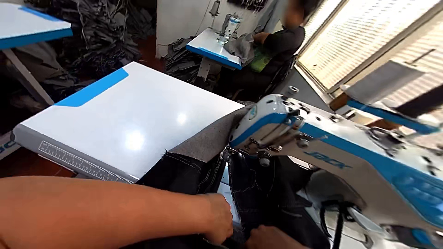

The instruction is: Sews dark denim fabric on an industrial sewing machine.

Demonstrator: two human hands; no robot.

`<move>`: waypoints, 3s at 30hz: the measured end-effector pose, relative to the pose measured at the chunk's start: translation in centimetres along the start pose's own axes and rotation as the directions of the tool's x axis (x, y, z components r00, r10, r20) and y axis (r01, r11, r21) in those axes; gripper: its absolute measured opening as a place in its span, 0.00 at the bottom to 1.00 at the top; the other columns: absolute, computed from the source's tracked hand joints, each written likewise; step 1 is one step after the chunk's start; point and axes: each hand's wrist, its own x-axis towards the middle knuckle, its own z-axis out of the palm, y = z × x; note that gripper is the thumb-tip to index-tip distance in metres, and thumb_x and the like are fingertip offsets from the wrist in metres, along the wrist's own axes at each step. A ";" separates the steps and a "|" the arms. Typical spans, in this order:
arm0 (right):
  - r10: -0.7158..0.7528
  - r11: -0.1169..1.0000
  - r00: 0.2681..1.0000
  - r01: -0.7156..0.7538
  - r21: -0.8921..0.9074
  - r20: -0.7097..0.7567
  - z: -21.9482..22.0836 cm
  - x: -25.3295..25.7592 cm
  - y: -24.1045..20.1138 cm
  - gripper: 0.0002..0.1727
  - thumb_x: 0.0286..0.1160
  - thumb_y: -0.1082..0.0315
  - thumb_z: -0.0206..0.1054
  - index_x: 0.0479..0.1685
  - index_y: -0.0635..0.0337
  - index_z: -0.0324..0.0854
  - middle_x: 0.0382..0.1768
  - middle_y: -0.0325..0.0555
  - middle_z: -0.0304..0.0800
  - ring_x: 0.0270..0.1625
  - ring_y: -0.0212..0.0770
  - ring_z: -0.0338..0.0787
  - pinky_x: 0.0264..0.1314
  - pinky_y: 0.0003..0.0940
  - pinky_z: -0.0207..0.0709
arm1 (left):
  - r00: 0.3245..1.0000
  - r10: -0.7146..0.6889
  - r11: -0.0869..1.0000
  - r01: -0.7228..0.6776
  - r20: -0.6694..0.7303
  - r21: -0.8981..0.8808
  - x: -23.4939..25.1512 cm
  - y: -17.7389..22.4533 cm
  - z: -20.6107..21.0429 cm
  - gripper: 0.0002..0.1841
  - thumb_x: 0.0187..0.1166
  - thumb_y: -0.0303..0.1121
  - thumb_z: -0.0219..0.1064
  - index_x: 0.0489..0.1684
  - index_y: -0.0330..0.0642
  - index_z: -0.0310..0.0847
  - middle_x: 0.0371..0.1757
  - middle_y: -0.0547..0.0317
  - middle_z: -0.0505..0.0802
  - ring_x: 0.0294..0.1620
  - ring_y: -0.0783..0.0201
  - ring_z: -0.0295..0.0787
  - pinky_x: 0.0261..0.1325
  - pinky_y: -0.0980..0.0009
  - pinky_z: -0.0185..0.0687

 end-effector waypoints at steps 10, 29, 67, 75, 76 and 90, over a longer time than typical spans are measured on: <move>0.549 0.790 0.395 -0.534 0.303 -0.737 1.1 1.1 8.0 0.29 0.85 0.57 0.66 0.73 0.72 0.76 0.32 0.67 0.91 0.36 0.70 0.93 0.33 0.62 0.82 | 0.766 -0.590 0.803 0.522 -0.255 -0.286 -0.8 -4.9 -0.2 0.20 0.91 0.42 0.57 0.42 0.33 0.88 0.45 0.40 0.92 0.53 0.39 0.90 0.49 0.40 0.80; 0.383 0.101 0.619 0.710 0.697 -0.686 1.6 4.7 -0.8 0.19 0.91 0.64 0.48 0.52 0.69 0.81 0.41 0.45 0.90 0.42 0.38 0.94 0.50 0.39 0.91 | 0.686 -0.624 0.775 0.486 -0.374 -0.403 2.5 -3.6 -0.1 0.21 0.82 0.26 0.63 0.74 0.32 0.77 0.68 0.34 0.87 0.73 0.35 0.80 0.76 0.38 0.69; 0.695 -0.216 0.496 0.834 0.507 -0.520 -1.2 9.6 7.2 0.10 0.92 0.69 0.51 0.42 0.57 0.77 0.25 0.35 0.82 0.23 0.27 0.82 0.29 0.21 0.81 | 0.845 -0.523 0.273 0.045 -0.109 -0.961 4.6 -8.1 0.2 0.23 0.73 0.40 0.80 0.55 0.29 0.83 0.45 0.46 0.93 0.46 0.60 0.90 0.57 0.58 0.85; 0.509 0.391 0.378 0.699 0.598 -0.774 0.2 9.4 7.8 0.09 0.79 0.74 0.69 0.54 0.64 0.81 0.44 0.45 0.90 0.40 0.34 0.92 0.48 0.32 0.88 | 0.781 -0.623 0.455 0.326 -0.035 -0.829 5.7 -8.1 -1.3 0.22 0.73 0.44 0.80 0.46 0.29 0.87 0.48 0.39 0.91 0.55 0.45 0.87 0.60 0.42 0.79; 0.427 0.571 0.340 0.617 0.542 -0.838 0.6 9.1 7.9 0.12 0.76 0.73 0.71 0.56 0.61 0.84 0.48 0.45 0.92 0.44 0.34 0.93 0.50 0.33 0.89 | 0.785 -0.619 0.469 0.335 -0.033 -0.817 5.7 -8.3 -1.3 0.22 0.72 0.44 0.80 0.45 0.29 0.87 0.47 0.40 0.91 0.54 0.46 0.87 0.59 0.43 0.79; 0.513 0.793 0.247 0.230 0.564 -0.822 -2.4 11.4 8.3 0.25 0.74 0.65 0.77 0.61 0.79 0.81 0.60 0.73 0.87 0.61 0.67 0.90 0.70 0.59 0.78 | 0.738 -0.582 0.682 0.214 -0.343 -0.699 4.3 -16.4 -1.5 0.50 0.63 0.45 0.87 0.82 0.28 0.62 0.63 0.31 0.86 0.61 0.41 0.87 0.70 0.43 0.77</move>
